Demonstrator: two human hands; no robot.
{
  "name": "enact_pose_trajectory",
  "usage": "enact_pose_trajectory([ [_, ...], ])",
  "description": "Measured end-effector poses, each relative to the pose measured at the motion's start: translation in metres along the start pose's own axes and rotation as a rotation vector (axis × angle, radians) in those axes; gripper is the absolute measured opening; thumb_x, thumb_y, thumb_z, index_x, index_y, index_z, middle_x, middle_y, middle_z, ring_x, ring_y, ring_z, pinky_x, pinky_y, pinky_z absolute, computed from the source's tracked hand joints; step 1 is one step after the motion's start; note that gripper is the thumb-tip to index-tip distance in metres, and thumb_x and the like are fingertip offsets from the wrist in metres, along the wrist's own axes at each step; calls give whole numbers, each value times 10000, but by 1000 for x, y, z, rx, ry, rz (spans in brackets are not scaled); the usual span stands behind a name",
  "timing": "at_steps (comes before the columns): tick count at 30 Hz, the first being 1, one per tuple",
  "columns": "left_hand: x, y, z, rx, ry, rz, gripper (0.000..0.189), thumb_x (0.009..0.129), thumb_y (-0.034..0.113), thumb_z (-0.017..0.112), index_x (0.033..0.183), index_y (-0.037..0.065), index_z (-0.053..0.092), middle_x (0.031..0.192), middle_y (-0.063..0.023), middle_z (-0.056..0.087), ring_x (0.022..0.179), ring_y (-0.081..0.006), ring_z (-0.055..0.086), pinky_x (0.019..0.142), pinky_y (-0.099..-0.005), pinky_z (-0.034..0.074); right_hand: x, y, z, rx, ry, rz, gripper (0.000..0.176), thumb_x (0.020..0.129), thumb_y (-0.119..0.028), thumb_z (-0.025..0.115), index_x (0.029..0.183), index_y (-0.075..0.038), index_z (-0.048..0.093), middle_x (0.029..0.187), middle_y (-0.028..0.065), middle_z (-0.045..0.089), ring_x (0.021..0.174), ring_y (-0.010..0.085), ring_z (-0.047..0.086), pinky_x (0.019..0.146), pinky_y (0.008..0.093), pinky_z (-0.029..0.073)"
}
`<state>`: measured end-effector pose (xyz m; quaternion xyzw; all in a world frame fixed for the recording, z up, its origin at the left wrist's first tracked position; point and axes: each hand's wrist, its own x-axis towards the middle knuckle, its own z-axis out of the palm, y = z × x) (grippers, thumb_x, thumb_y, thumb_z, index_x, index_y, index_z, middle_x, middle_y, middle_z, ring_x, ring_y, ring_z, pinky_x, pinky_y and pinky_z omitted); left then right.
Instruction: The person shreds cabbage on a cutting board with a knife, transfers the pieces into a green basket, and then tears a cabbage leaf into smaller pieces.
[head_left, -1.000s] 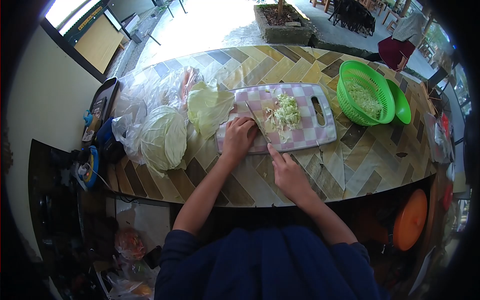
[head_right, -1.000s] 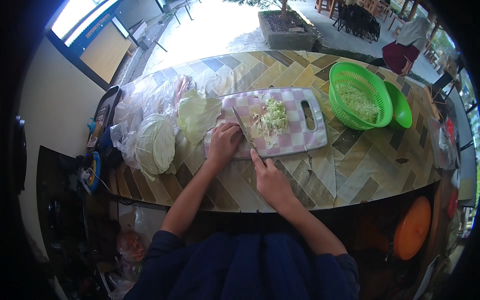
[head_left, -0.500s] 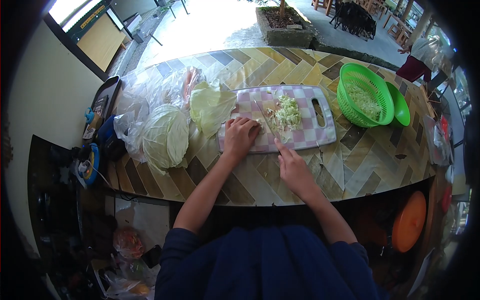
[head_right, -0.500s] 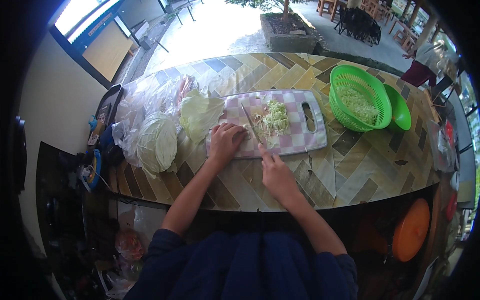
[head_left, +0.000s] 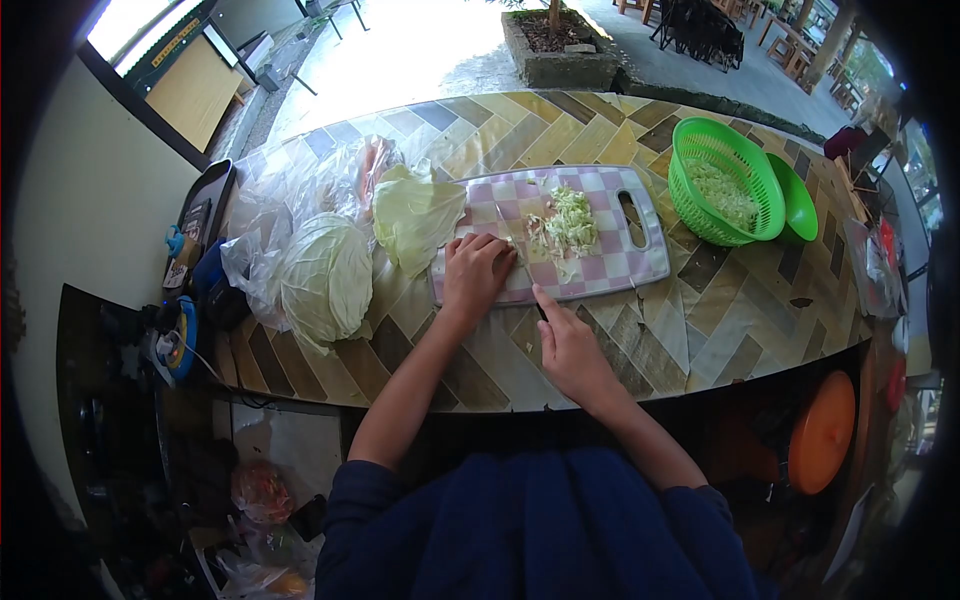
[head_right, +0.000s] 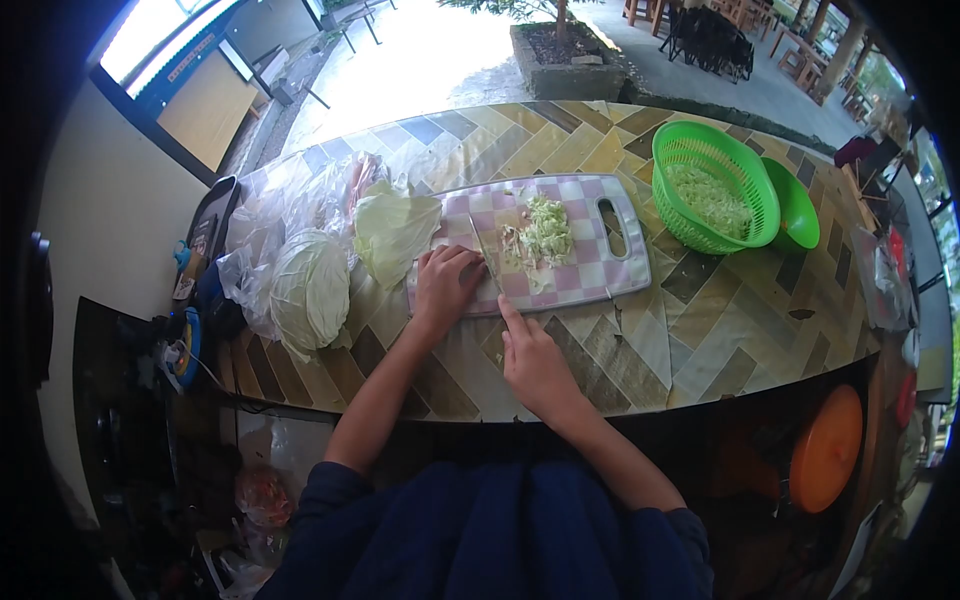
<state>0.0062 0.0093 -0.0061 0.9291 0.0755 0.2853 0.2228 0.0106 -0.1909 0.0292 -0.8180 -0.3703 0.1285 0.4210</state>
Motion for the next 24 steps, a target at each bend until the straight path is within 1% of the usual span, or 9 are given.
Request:
enact_pose_trajectory([
  [5, 0, -1, 0, 10, -12, 6, 137, 849, 199, 665, 865, 65, 687, 896, -61, 669, 918, -262, 608, 875, -412, 387, 6, 6, 11, -23, 5, 19, 497, 966, -116, 463, 1451, -84, 363, 979, 290, 575, 884, 481, 596, 780, 525, 484],
  [8, 1, 1, -2, -11, -25, -8, 132, 848, 192, 664, 869, 63, 686, 912, -62, 668, 929, -267, 604, 865, -413, 396, 20, 2, 13, -83, -41, 73, 494, 970, -125, 452, 1453, -88, 355, 966, 285, 573, 883, 477, 600, 776, 530, 485],
  [11, 2, -2, -4, -21, -69, 3, 144, 839, 196, 674, 887, 61, 694, 926, -71, 664, 936, -275, 601, 877, -419, 408, 29, 11, 18, -112, -35, 50, 492, 971, -129, 447, 1452, -93, 355, 971, 278, 574, 881, 472, 604, 771, 530, 490],
  [14, 3, -3, -15, -61, -132, 69, 175, 830, 184, 686, 929, 41, 708, 979, -83, 669, 974, -291, 596, 885, -422, 432, 20, 9, 4, -159, -79, 53, 503, 965, -127, 457, 1457, -104, 353, 971, 267, 576, 884, 469, 606, 774, 531, 492],
  [17, 2, -8, -8, -59, -128, 51, 185, 823, 192, 698, 926, 38, 712, 985, -84, 669, 965, -295, 602, 871, -413, 452, 6, 13, -7, -193, -62, 40, 508, 960, -121, 468, 1456, -111, 362, 987, 268, 587, 897, 470, 601, 796, 525, 487],
  [20, 1, 2, -1, -75, -95, -49, 178, 807, 185, 704, 914, 42, 704, 954, -79, 656, 959, -285, 594, 864, -409, 451, 12, 29, -9, -80, 53, -48, 504, 955, -114, 478, 1449, -111, 378, 1007, 274, 596, 915, 466, 596, 815, 515, 479],
  [23, -2, 6, -1, -48, -53, -21, 170, 812, 189, 701, 908, 48, 706, 963, -68, 661, 958, -276, 596, 853, -408, 445, 13, 16, -18, 22, 26, 15, 490, 931, -55, 504, 1415, -63, 425, 1140, 288, 600, 1028, 453, 584, 875, 456, 475],
  [24, -4, 6, -1, -26, -42, 4, 163, 815, 188, 698, 906, 53, 707, 969, -63, 663, 957, -270, 597, 850, -404, 440, 12, 14, -17, 20, 18, 5, 491, 930, -52, 504, 1415, -61, 424, 1145, 288, 598, 1035, 452, 581, 879, 455, 472],
])
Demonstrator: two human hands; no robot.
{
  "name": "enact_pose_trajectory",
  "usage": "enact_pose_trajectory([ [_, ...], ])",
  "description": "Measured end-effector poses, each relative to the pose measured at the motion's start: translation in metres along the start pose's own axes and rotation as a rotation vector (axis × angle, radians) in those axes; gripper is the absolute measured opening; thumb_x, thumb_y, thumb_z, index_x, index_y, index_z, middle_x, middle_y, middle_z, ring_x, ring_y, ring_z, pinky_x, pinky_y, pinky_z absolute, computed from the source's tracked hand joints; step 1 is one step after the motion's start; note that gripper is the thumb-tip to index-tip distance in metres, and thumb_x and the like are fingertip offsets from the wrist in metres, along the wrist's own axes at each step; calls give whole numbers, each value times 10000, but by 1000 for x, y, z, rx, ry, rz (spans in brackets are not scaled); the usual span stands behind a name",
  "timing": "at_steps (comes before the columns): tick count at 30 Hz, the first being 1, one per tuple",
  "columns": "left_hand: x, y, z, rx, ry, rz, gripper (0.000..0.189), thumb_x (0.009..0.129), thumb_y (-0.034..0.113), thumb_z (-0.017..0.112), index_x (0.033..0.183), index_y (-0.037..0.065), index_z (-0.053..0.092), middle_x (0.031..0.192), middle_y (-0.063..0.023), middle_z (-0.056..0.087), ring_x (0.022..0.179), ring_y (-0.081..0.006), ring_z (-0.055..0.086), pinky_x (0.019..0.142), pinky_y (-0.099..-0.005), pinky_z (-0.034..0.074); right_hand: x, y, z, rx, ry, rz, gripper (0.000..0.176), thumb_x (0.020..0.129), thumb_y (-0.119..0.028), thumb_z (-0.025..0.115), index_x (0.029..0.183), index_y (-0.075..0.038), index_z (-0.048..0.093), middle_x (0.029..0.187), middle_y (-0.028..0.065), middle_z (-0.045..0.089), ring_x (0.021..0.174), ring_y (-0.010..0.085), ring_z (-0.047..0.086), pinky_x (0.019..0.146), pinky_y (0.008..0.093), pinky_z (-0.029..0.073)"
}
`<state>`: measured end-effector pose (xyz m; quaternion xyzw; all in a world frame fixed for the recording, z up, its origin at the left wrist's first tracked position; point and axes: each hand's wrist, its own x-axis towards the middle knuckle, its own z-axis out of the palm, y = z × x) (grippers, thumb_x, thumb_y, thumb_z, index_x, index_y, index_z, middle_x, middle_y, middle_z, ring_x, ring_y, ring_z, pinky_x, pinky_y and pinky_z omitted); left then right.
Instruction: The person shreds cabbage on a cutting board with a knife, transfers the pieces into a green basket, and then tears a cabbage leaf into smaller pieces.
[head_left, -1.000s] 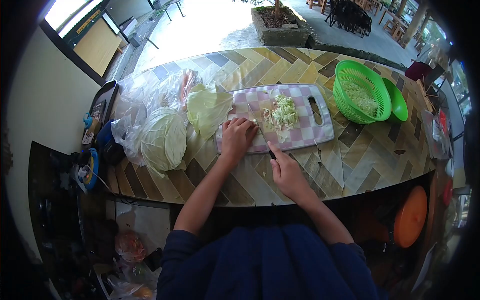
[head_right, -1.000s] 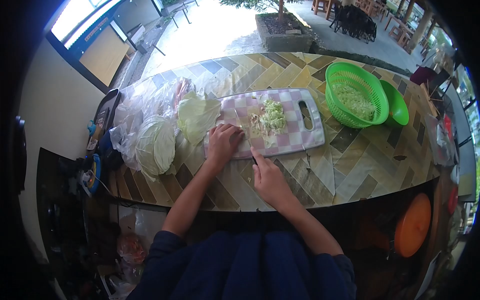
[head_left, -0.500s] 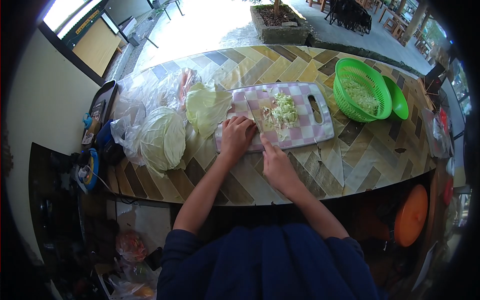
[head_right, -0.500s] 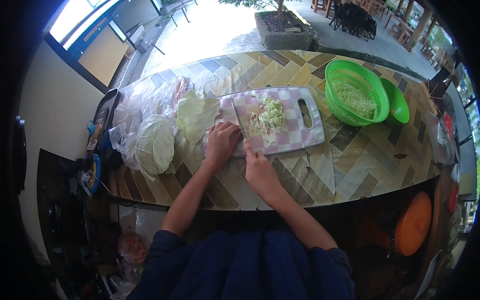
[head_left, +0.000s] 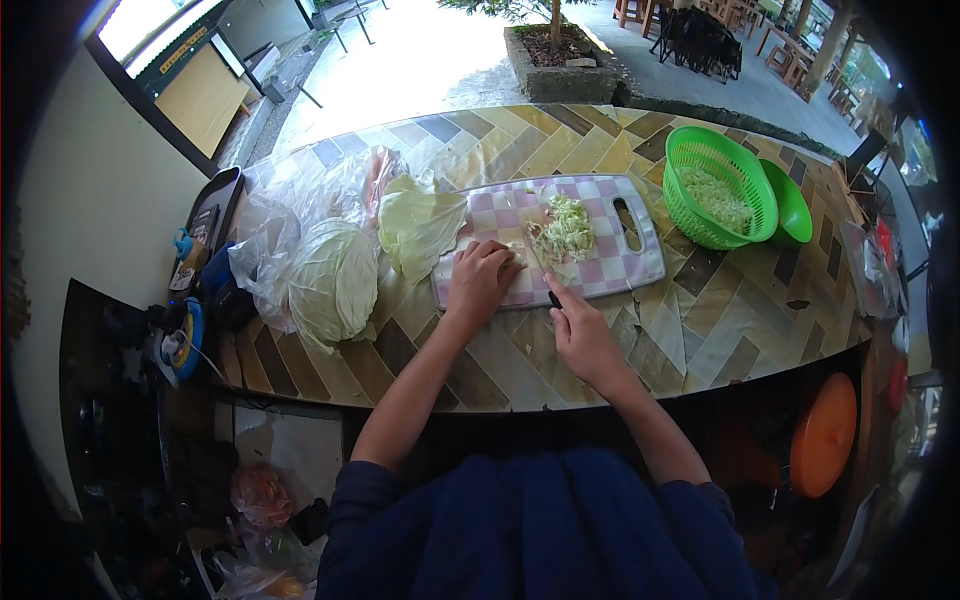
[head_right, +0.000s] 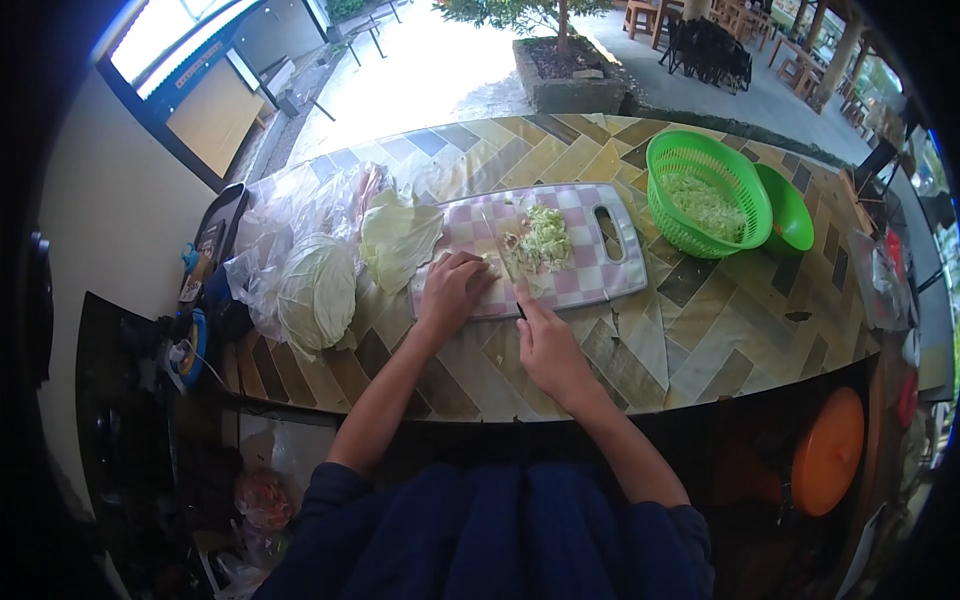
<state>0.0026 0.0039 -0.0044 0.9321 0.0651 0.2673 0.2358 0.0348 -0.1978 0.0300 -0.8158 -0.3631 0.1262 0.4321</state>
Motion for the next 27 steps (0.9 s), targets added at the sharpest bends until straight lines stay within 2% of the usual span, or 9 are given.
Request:
enact_pose_trajectory([
  [2, -2, -2, 0, 41, 20, 51, 148, 822, 187, 691, 902, 64, 709, 982, -53, 667, 954, -257, 598, 845, -397, 431, -5, -4, 3, -6, -17, -16, 494, 928, -45, 503, 1415, -58, 422, 1155, 286, 595, 1048, 451, 576, 887, 454, 466],
  [5, -1, -1, -4, 30, 3, 43, 150, 836, 172, 684, 923, 55, 717, 1013, -65, 674, 949, -286, 615, 845, -408, 429, -12, -4, 11, -19, 4, -82, 486, 956, -116, 479, 1434, -102, 394, 976, 261, 585, 885, 454, 592, 789, 514, 472],
  [8, -2, -1, -4, 29, 8, 42, 146, 834, 165, 678, 924, 56, 717, 1013, -64, 675, 953, -284, 613, 851, -410, 425, -15, -12, 9, -74, -44, -10, 490, 960, -123, 472, 1442, -107, 383, 958, 253, 578, 871, 454, 591, 778, 518, 473],
  [11, -2, -1, -2, 15, 14, 24, 149, 828, 163, 679, 924, 56, 717, 1010, -63, 677, 958, -281, 611, 856, -408, 422, -15, -15, 7, -85, -73, 25, 496, 965, -129, 464, 1452, -115, 370, 964, 257, 578, 870, 459, 592, 778, 517, 475],
  [17, -1, -2, -1, 7, 13, 9, 153, 835, 162, 679, 932, 50, 716, 1005, -62, 680, 966, -277, 608, 850, -401, 423, -12, -7, 20, 11, 13, -56, 493, 959, -106, 470, 1442, -75, 377, 985, 286, 590, 873, 476, 590, 793, 525, 470],
  [20, -1, -3, 2, -6, 39, 20, 135, 835, 161, 675, 921, 61, 705, 967, -53, 666, 940, -257, 600, 831, -388, 418, -1, -4, 27, 10, 8, -26, 490, 955, -94, 471, 1436, -54, 381, 996, 293, 594, 890, 480, 589, 801, 526, 467],
  [23, -1, -2, 2, 5, 25, -2, 136, 836, 160, 672, 918, 56, 703, 963, -63, 664, 938, -264, 598, 823, -387, 424, 14, -3, 30, -21, -37, 39, 493, 956, -100, 469, 1440, -67, 378, 983, 290, 593, 895, 476, 594, 802, 525, 468],
  [27, 2, 4, 4, 6, 6, -62, 150, 829, 155, 672, 926, 44, 699, 969, -83, 668, 939, -287, 600, 825, -401, 432, 9, 7, 21, -122, -30, -14, 501, 955, -118, 474, 1447, -109, 381, 988, 263, 591, 880, 446, 615, 784, 515, 491],
])
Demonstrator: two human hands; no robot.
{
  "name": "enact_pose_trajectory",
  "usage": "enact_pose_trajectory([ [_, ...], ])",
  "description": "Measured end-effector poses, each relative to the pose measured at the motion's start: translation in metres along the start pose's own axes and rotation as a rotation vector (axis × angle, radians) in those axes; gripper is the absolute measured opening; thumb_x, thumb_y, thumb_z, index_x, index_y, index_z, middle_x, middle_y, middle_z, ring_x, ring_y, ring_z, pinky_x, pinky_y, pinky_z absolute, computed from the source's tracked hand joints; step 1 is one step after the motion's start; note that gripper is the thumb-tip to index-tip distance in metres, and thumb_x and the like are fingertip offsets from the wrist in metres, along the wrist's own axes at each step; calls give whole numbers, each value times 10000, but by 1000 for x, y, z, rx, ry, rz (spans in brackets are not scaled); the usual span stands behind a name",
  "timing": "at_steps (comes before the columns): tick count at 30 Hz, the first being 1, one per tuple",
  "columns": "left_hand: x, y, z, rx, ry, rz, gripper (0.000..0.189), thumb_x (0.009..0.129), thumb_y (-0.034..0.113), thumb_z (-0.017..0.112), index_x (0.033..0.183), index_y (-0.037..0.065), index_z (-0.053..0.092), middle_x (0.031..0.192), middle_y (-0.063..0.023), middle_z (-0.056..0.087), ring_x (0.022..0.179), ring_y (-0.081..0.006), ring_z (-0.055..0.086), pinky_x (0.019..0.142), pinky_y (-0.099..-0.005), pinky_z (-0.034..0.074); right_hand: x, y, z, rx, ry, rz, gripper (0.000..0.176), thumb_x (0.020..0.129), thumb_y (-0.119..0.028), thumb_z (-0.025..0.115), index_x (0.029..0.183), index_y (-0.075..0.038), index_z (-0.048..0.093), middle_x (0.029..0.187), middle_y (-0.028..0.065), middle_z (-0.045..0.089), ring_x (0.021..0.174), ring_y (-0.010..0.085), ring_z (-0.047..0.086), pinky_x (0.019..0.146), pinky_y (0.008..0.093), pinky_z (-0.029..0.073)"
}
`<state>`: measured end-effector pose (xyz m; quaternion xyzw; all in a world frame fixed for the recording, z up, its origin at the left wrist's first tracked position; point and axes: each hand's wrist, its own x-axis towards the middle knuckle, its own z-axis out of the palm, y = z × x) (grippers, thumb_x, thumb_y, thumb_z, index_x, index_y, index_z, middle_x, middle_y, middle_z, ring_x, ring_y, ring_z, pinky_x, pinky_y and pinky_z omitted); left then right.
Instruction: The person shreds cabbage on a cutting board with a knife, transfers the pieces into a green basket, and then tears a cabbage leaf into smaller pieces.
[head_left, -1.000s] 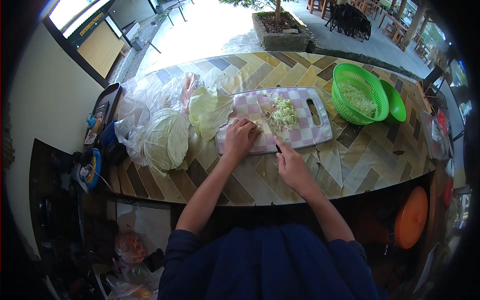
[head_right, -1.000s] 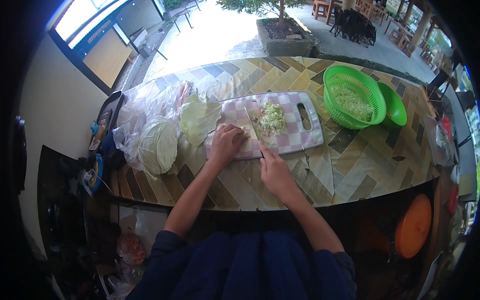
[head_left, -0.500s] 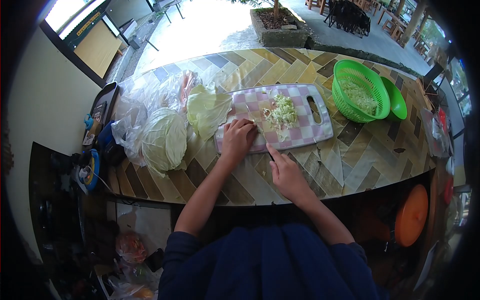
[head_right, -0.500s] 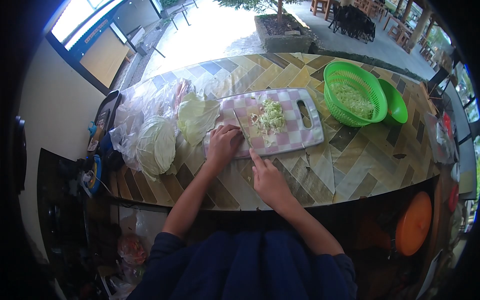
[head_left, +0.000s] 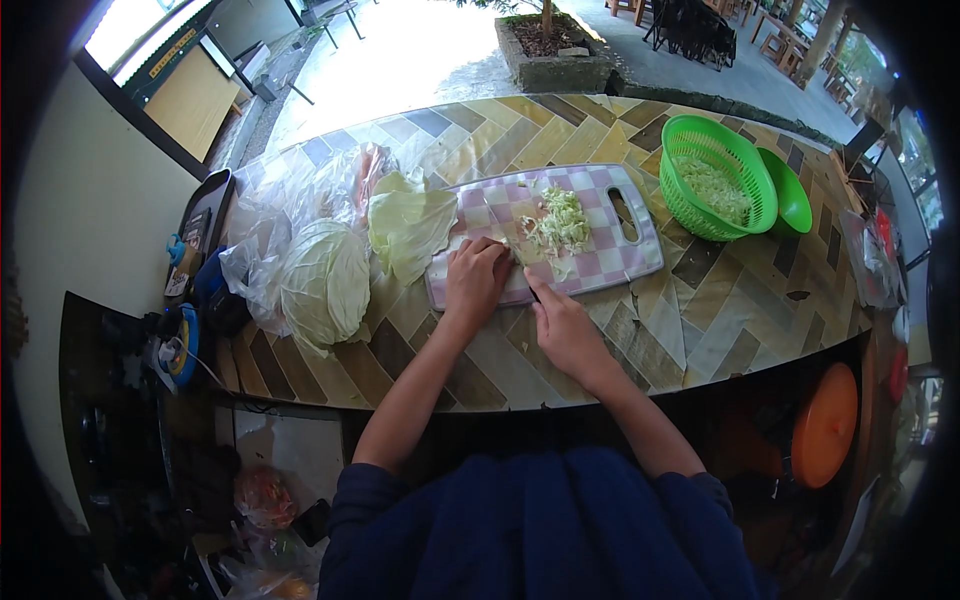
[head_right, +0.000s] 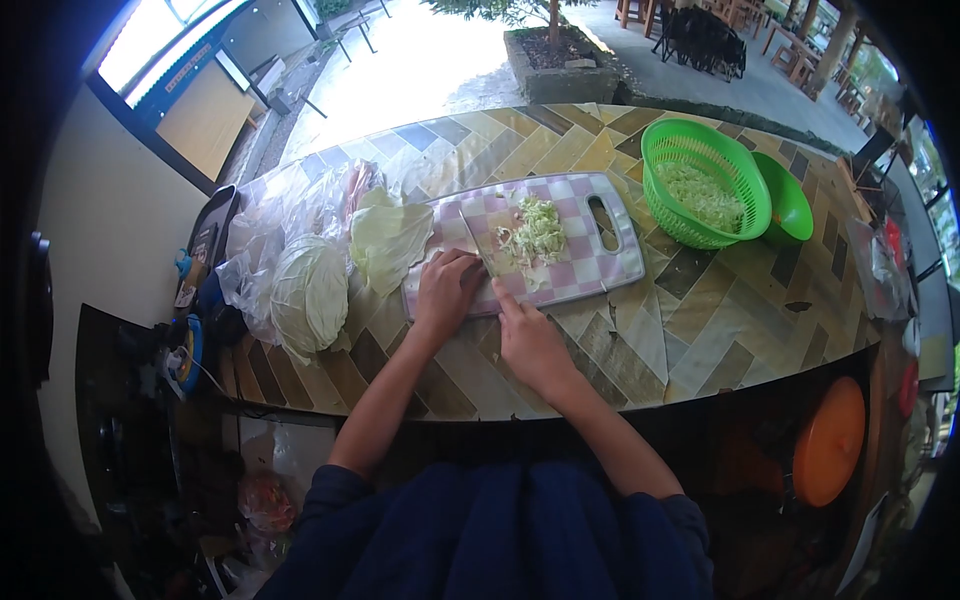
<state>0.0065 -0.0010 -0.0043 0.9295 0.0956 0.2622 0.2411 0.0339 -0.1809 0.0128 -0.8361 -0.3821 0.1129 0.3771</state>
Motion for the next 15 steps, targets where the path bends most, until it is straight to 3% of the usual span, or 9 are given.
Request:
enact_pose_trajectory([
  [5, 0, 10, 3, 58, 27, -55, 186, 809, 165, 681, 933, 27, 695, 956, -113, 670, 932, -313, 604, 822, -421, 448, -13, -14, -23, -174, -112, 77, 508, 951, -126, 478, 1451, -140, 387, 1007, 234, 589, 866, 415, 630, 766, 500, 516],
  [11, 0, 2, 1, 40, 15, -17, 135, 812, 182, 678, 886, 71, 687, 926, -68, 662, 936, -277, 602, 817, -408, 430, -9, 8, -5, -6, 22, -94, 513, 953, -131, 480, 1456, -141, 380, 973, 241, 586, 863, 427, 624, 765, 501, 510],
  [15, 0, -2, 0, 15, 11, -4, 167, 818, 210, 684, 911, 73, 701, 950, -63, 671, 939, -277, 608, 824, -409, 426, -19, -1, -15, -63, -26, 11, 496, 940, -88, 490, 1429, -114, 414, 934, 259, 583, 860, 445, 601, 774, 503, 490],
])
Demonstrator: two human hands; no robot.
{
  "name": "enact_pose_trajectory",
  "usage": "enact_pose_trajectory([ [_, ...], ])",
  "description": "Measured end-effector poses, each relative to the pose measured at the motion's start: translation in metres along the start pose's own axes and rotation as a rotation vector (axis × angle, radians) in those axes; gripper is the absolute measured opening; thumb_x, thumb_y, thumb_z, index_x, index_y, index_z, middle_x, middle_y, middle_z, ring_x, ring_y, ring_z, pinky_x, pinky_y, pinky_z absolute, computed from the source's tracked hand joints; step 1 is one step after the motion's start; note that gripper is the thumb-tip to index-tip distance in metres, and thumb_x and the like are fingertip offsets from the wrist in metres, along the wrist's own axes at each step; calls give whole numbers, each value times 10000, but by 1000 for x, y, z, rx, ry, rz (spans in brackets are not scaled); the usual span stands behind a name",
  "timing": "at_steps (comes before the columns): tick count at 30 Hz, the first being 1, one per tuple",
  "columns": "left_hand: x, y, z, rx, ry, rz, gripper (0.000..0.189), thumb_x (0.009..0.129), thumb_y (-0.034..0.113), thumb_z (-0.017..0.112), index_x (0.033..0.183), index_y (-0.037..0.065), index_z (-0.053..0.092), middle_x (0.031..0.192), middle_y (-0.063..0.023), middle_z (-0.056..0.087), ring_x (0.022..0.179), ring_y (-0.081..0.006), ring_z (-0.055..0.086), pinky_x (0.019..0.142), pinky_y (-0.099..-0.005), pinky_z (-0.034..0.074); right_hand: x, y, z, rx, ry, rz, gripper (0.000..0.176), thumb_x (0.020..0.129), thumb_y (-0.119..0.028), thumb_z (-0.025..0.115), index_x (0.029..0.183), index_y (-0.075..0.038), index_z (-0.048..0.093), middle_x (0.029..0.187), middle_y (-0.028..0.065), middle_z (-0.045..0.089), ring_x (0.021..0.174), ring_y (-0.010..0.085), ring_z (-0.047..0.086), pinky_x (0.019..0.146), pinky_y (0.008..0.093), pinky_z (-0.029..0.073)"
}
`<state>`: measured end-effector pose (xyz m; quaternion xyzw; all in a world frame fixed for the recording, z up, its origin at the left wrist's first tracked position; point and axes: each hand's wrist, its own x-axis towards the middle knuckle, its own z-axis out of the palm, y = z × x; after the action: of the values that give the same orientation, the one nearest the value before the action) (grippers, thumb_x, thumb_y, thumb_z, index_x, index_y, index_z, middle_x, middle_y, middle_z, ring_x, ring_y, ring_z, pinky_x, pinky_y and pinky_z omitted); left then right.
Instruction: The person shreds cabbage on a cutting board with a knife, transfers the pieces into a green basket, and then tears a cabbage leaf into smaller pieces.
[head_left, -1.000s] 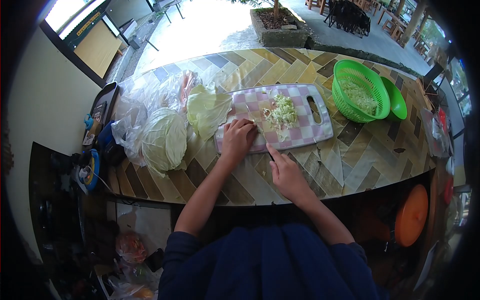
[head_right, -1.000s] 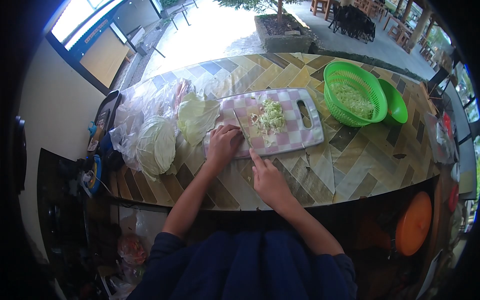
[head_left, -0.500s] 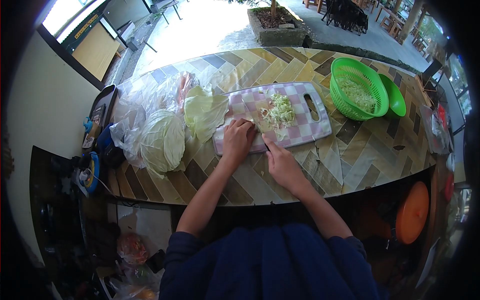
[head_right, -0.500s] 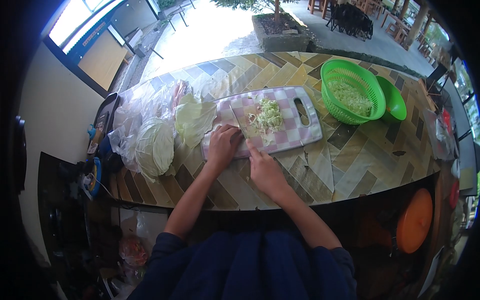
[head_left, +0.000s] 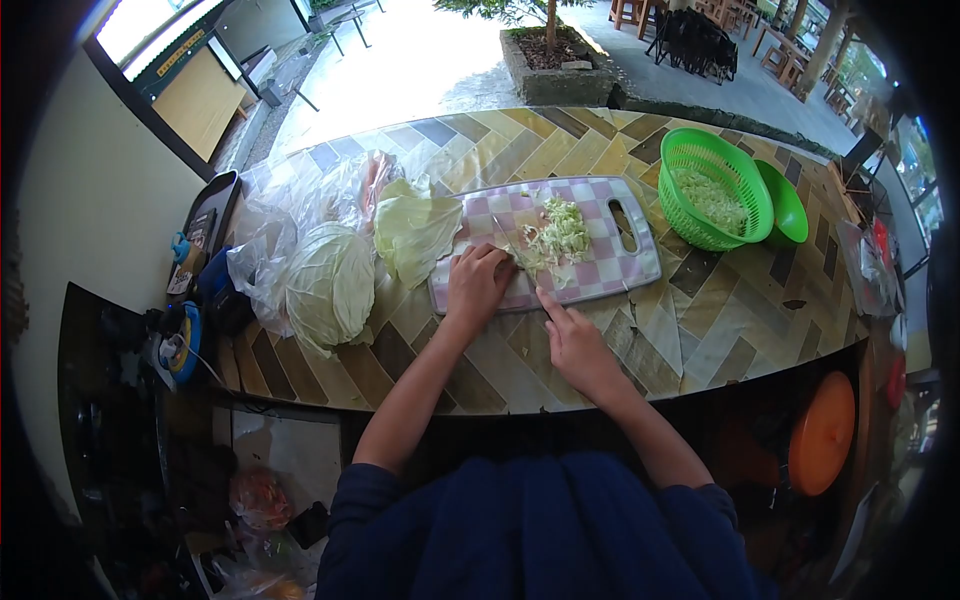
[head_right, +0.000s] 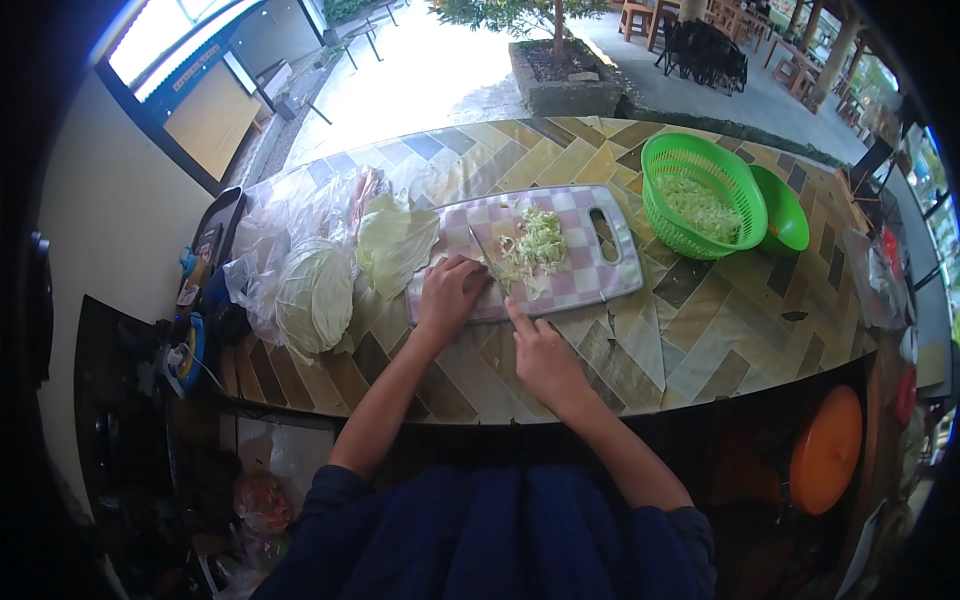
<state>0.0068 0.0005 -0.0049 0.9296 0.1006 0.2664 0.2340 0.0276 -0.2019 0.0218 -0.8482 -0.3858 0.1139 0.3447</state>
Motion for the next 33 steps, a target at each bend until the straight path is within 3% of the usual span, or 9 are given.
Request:
enact_pose_trajectory([
  [5, -1, 2, -5, 13, -50, -10, 204, 846, 243, 677, 944, 68, 716, 986, -68, 686, 951, -282, 625, 850, -413, 421, 15, -3, 4, -74, 38, 61, 488, 946, -112, 488, 1429, -99, 413, 952, 278, 590, 874, 456, 612, 757, 503, 502],
  [11, 2, 1, -5, -4, -49, -48, 170, 831, 246, 689, 888, 91, 725, 928, -46, 672, 919, -247, 612, 808, -394, 390, 16, -3, -11, 185, 48, 5, 494, 941, -82, 488, 1427, -70, 400, 986, 291, 612, 905, 456, 601, 788, 509, 469],
  [14, 3, 2, -4, -2, -38, -59, 162, 835, 240, 684, 878, 89, 723, 924, -47, 672, 911, -251, 612, 803, -395, 389, 9, -12, -13, 206, 39, -7, 472, 924, -41, 506, 1391, -34, 439, 1145, 306, 596, 1021, 452, 587, 873, 450, 474],
  [17, 2, 0, -3, 9, -59, -70, 191, 856, 256, 674, 923, 86, 727, 974, -59, 689, 934, -273, 631, 837, -409, 398, 5, -4, -3, 187, 39, -81, 496, 946, -88, 486, 1433, -76, 395, 985, 263, 605, 915, 437, 589, 811, 493, 462],
  [29, 2, 1, -3, -22, -33, -55, 166, 810, 211, 691, 913, 83, 715, 959, -47, 679, 941, -274, 613, 838, -409, 393, 17, 4, 5, 61, -29, -50, 493, 962, -123, 473, 1447, -107, 382, 939, 254, 587, 864, 440, 604, 775, 495, 492],
  [33, 1, 0, -3, 12, -11, -30, 130, 818, 194, 684, 890, 90, 714, 923, -24, 672, 909, -236, 610, 813, -381, 396, 25, 4, 12, 30, -28, -47, 502, 962, -125, 473, 1453, -116, 369, 946, 254, 584, 862, 445, 611, 766, 502, 499],
])
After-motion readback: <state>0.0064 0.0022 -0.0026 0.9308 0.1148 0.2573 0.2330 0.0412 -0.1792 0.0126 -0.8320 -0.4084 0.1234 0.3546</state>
